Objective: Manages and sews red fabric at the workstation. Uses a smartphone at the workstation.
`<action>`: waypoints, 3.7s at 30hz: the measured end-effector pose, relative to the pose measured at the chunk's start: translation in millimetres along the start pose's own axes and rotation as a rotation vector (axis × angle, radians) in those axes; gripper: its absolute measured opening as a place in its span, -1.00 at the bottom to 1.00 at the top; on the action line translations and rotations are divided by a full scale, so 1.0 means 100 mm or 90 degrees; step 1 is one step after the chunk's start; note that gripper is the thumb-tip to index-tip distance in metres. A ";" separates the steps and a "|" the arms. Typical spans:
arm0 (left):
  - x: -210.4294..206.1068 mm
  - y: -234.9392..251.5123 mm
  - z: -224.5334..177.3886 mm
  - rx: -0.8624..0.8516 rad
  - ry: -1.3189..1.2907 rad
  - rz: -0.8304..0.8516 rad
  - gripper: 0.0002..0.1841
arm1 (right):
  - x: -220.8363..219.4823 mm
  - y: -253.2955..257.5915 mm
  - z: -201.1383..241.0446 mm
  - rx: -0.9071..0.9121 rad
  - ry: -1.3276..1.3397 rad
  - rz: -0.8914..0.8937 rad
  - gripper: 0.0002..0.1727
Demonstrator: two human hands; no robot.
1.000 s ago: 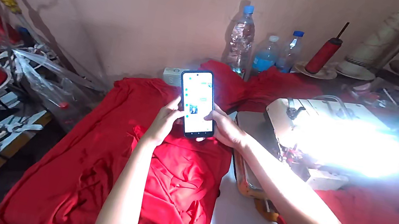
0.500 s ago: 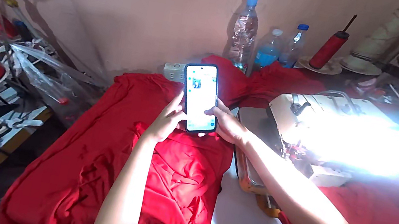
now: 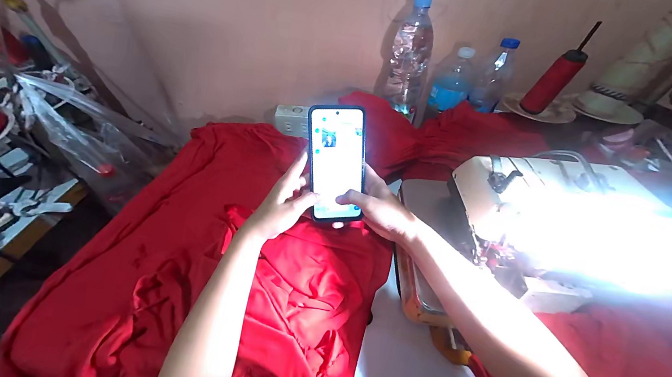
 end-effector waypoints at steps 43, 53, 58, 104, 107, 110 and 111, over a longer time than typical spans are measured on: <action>0.03 -0.02 -0.02 0.002 -0.087 0.014 -0.07 | 0.01 -0.05 0.09 -0.012 0.021 0.068 -0.27; 0.04 -0.01 0.00 0.001 -0.084 0.015 -0.07 | 0.02 -0.05 0.11 -0.039 0.062 0.062 -0.23; 0.04 -0.01 0.00 -0.011 -0.088 0.020 -0.07 | 0.02 -0.07 0.12 -0.005 0.013 0.067 -0.27; 0.07 -0.02 -0.02 -0.058 -0.095 0.063 -0.02 | 0.05 -0.06 0.15 -0.006 0.011 0.077 -0.27; 0.06 -0.02 -0.04 -0.061 -0.112 0.073 0.03 | 0.04 -0.07 0.16 -0.007 0.008 0.075 -0.26; 0.07 -0.02 -0.03 -0.062 -0.110 0.076 0.03 | 0.04 -0.06 0.16 -0.007 0.010 0.069 -0.25; 0.07 -0.02 -0.02 -0.060 -0.110 0.074 0.03 | 0.04 -0.07 0.16 -0.009 0.008 0.069 -0.24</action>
Point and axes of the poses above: each hand's wrist, its own y-axis towards the middle knuckle, its own x-axis out of the back of the hand, z = x × y, the point moved 3 cm from there along y, towards the middle knuckle, and after that the axes turned 3 degrees about x, right-handed, at the moved point
